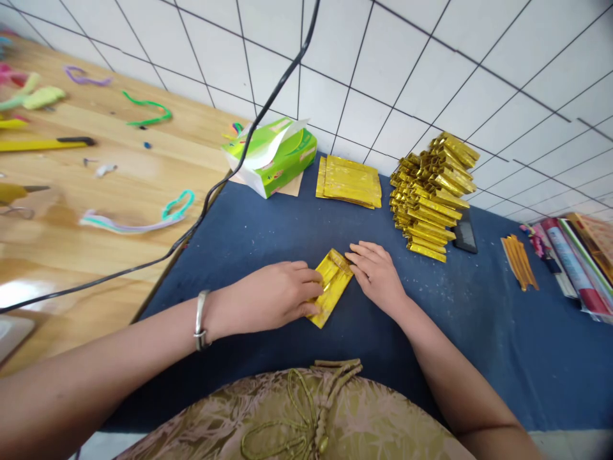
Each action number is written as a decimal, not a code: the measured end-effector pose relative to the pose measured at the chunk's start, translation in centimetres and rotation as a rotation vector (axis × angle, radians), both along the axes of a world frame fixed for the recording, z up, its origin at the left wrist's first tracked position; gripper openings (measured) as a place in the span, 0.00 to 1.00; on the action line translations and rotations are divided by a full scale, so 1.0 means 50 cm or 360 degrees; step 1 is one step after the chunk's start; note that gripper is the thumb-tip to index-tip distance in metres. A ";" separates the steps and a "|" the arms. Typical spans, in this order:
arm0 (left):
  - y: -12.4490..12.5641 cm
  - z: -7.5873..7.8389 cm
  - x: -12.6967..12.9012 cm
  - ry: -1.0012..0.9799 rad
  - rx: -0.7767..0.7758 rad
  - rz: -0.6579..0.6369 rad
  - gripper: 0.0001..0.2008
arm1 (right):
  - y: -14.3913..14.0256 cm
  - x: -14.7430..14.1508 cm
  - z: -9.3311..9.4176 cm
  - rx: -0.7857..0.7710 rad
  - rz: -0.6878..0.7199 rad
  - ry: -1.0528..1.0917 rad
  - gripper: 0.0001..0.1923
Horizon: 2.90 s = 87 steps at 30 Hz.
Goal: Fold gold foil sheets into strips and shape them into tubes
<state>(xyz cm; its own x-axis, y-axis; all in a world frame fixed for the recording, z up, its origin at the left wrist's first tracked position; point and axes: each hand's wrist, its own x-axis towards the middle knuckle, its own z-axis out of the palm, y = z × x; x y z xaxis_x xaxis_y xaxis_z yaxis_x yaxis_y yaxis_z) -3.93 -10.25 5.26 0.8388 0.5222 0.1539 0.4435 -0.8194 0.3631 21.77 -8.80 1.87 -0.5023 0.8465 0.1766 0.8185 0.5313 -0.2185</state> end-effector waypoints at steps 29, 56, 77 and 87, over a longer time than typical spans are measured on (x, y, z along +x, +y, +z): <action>0.048 -0.082 0.009 0.0351 0.0209 0.0349 0.30 | -0.005 -0.018 0.021 0.0004 0.0205 -0.0545 0.27; 0.073 -0.066 -0.020 0.0248 0.0013 0.0277 0.26 | -0.008 -0.020 0.008 0.0036 0.0071 -0.0488 0.26; 0.071 -0.069 -0.026 0.0272 0.0184 0.0377 0.22 | -0.010 -0.012 0.009 -0.0005 0.0101 -0.0548 0.27; 0.070 -0.075 -0.023 0.0234 0.0195 0.0429 0.22 | 0.000 -0.009 0.001 -0.0023 0.0058 -0.0460 0.28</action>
